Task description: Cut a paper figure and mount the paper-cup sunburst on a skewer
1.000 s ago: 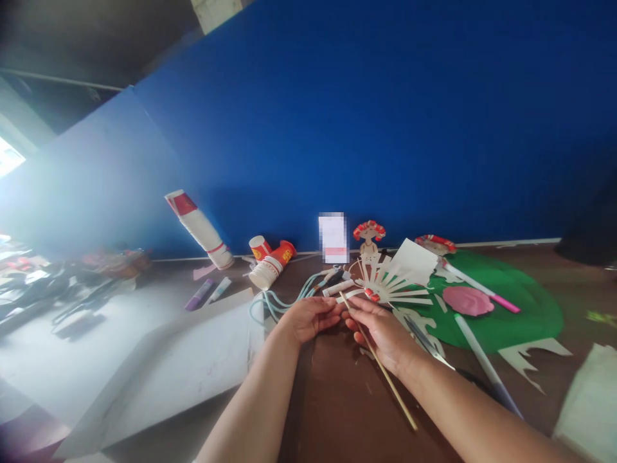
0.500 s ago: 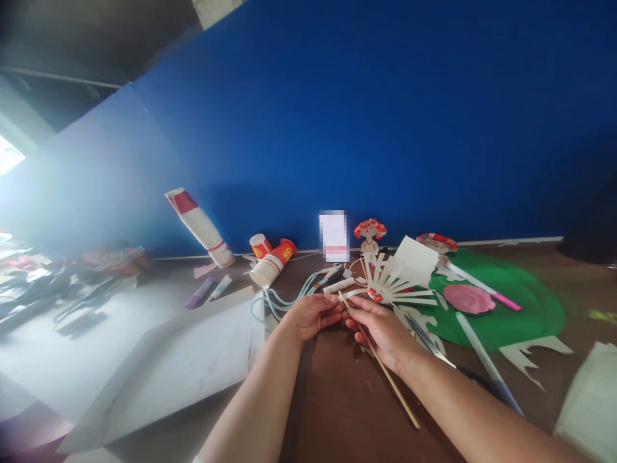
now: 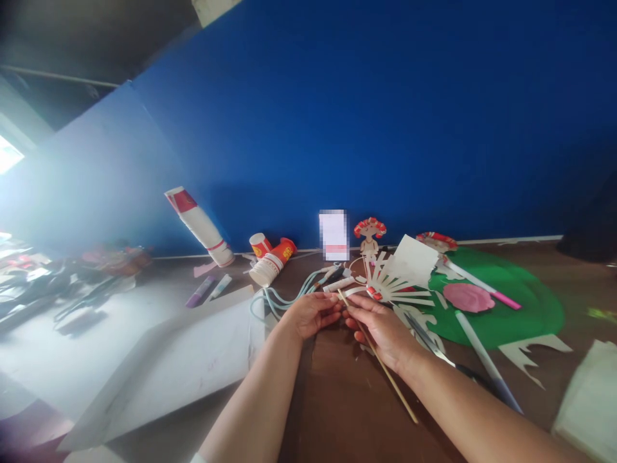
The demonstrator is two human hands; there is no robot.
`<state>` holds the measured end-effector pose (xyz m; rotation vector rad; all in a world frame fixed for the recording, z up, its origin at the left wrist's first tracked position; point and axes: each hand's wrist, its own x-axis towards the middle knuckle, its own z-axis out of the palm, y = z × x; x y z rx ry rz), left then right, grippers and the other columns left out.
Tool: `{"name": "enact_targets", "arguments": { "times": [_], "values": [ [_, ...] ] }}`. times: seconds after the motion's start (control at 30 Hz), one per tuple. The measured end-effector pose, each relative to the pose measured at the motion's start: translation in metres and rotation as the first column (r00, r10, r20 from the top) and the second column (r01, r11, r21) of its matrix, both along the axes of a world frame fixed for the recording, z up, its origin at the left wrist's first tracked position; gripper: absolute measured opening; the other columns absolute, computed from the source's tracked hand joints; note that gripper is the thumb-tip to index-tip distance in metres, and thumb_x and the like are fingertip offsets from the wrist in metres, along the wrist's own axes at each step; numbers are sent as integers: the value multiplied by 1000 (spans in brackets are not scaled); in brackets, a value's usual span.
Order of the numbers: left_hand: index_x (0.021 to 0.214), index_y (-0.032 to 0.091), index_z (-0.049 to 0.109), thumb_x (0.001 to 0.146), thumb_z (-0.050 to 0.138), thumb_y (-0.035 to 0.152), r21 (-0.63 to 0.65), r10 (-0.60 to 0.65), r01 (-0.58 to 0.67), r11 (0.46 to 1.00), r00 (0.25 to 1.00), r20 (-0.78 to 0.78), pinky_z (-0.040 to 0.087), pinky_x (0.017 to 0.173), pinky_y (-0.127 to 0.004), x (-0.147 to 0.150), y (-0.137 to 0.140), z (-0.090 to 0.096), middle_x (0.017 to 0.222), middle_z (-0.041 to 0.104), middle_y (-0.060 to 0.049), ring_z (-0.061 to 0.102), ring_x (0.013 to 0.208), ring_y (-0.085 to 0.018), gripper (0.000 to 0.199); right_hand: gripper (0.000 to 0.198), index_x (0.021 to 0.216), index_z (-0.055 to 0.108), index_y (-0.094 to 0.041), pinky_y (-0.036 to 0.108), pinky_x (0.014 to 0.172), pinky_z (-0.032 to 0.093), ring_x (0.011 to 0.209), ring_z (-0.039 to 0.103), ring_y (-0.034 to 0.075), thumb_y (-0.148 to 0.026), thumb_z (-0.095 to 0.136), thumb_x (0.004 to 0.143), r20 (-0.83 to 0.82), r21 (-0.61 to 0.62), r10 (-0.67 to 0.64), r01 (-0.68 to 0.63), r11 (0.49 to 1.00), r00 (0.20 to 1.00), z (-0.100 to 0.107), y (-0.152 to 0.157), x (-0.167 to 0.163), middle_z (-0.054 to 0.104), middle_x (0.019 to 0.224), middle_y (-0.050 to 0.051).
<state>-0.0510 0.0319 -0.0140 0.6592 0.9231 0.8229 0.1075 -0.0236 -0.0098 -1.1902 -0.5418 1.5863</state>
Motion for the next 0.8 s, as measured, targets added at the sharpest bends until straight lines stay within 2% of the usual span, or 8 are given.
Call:
{"name": "enact_targets", "arguments": {
  "times": [0.37,0.67,0.8],
  "values": [
    [81,6,73,80,74,6,27,-6,6,1000,1000,-4,56,70,-20,2,0,-1,76,70,-8,67,68,-11,1,30,108,77,-21,13,37,45,56,67,9,-4,67,86,44,-9,-1,1,1000,999,-2,0,-1,76,74,1],
    [80,7,73,75,82,14,63,6,-5,998,1000,-13,55,72,-22,4,1,-4,74,69,-7,65,65,-10,13,31,112,77,-23,12,39,45,58,67,8,-9,69,86,79,10,26,-27,1000,997,-7,1,1,77,78,1],
    [79,8,72,75,81,12,65,29,-26,998,999,-44,55,70,-22,7,0,-3,72,68,-6,64,63,-10,11,28,111,78,-24,12,40,45,60,68,8,-12,69,87,124,32,34,-38,999,992,-7,0,-1,77,80,1]
  ]
}}
